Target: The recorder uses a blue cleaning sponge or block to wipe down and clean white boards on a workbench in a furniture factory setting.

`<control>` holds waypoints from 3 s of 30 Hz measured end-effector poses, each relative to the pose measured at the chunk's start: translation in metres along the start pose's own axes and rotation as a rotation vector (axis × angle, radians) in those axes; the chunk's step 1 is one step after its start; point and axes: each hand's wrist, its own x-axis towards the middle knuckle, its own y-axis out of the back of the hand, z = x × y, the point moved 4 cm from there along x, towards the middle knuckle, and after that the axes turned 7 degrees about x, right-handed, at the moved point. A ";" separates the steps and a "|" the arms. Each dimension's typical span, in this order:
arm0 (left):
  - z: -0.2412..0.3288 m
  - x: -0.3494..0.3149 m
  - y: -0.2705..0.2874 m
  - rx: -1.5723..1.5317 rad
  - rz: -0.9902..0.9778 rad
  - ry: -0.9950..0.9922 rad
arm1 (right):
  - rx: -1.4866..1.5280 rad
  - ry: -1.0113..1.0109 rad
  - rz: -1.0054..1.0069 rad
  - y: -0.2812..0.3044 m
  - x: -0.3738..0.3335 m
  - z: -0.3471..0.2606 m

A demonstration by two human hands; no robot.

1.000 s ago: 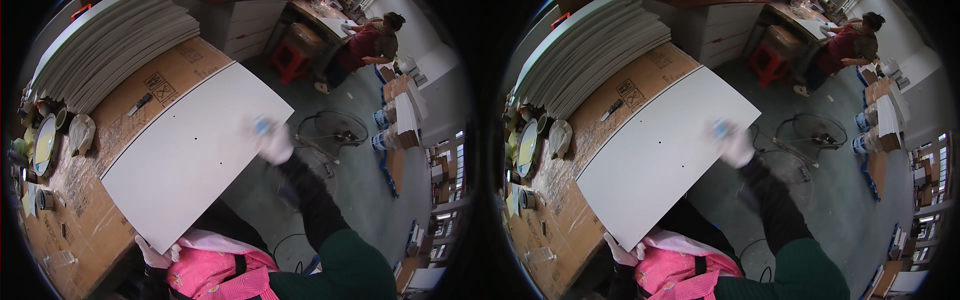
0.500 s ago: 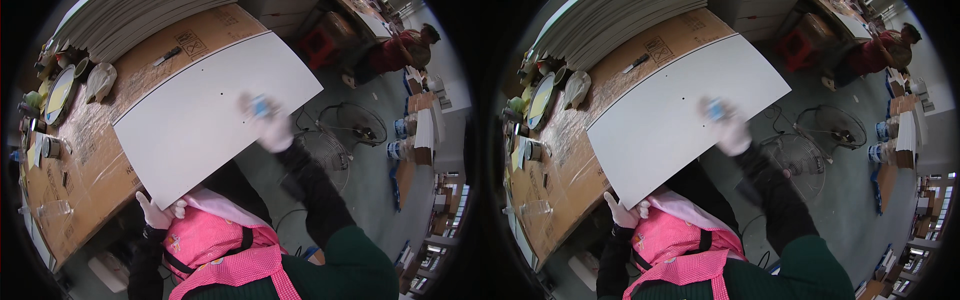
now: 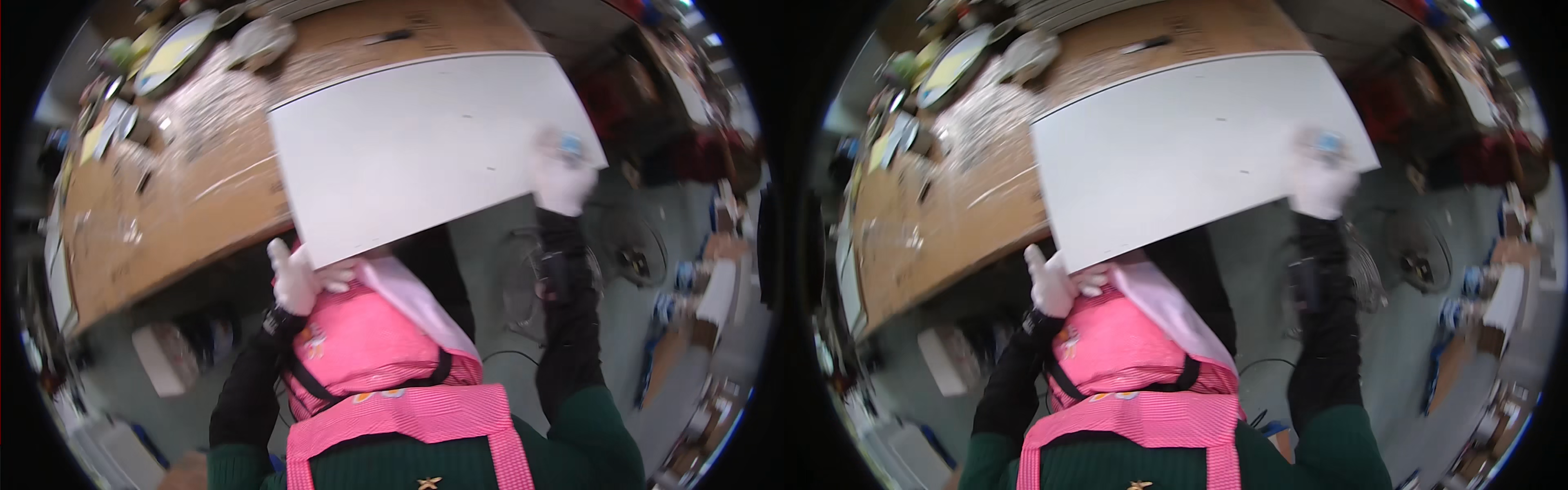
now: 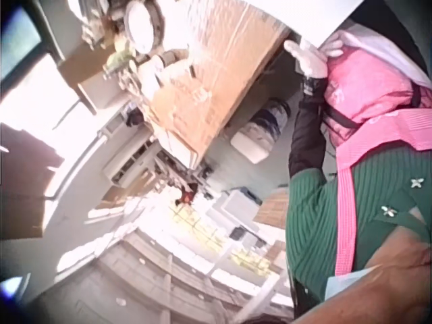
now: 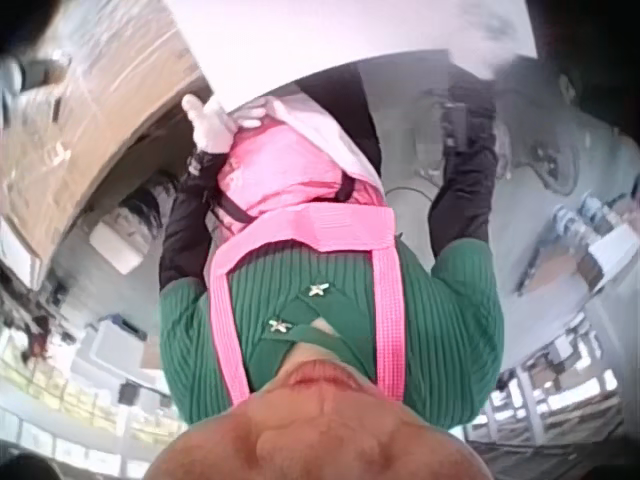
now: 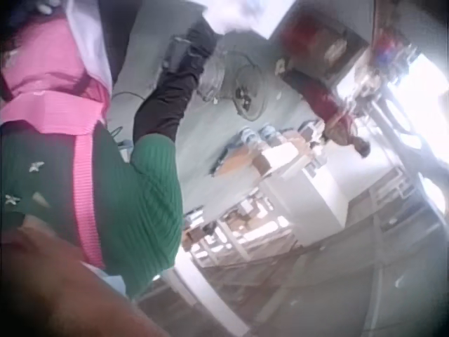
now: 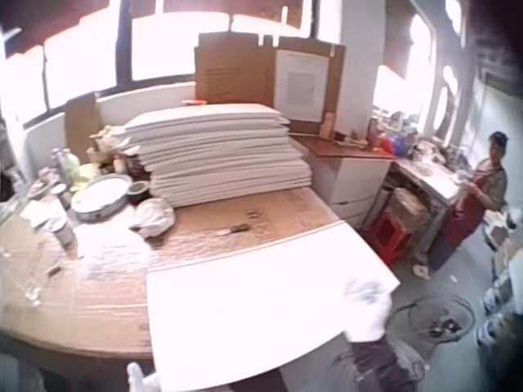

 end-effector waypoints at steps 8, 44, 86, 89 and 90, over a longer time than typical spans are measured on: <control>-0.010 -0.004 0.017 -0.081 -0.073 0.002 | -0.064 -0.903 -0.093 0.022 -0.203 0.206; -0.005 0.080 0.022 -0.090 -0.318 -0.066 | -1.484 0.313 -1.465 -0.026 -0.273 0.201; -0.002 0.072 0.025 0.171 -0.424 0.032 | -1.888 -0.062 -1.402 -0.048 -0.278 0.240; 0.005 0.072 0.023 0.249 -0.416 0.047 | -1.836 -0.011 -1.397 -0.043 -0.277 0.233; 0.009 0.071 0.025 0.248 -0.416 0.049 | -1.811 -0.028 -1.335 -0.043 -0.276 0.234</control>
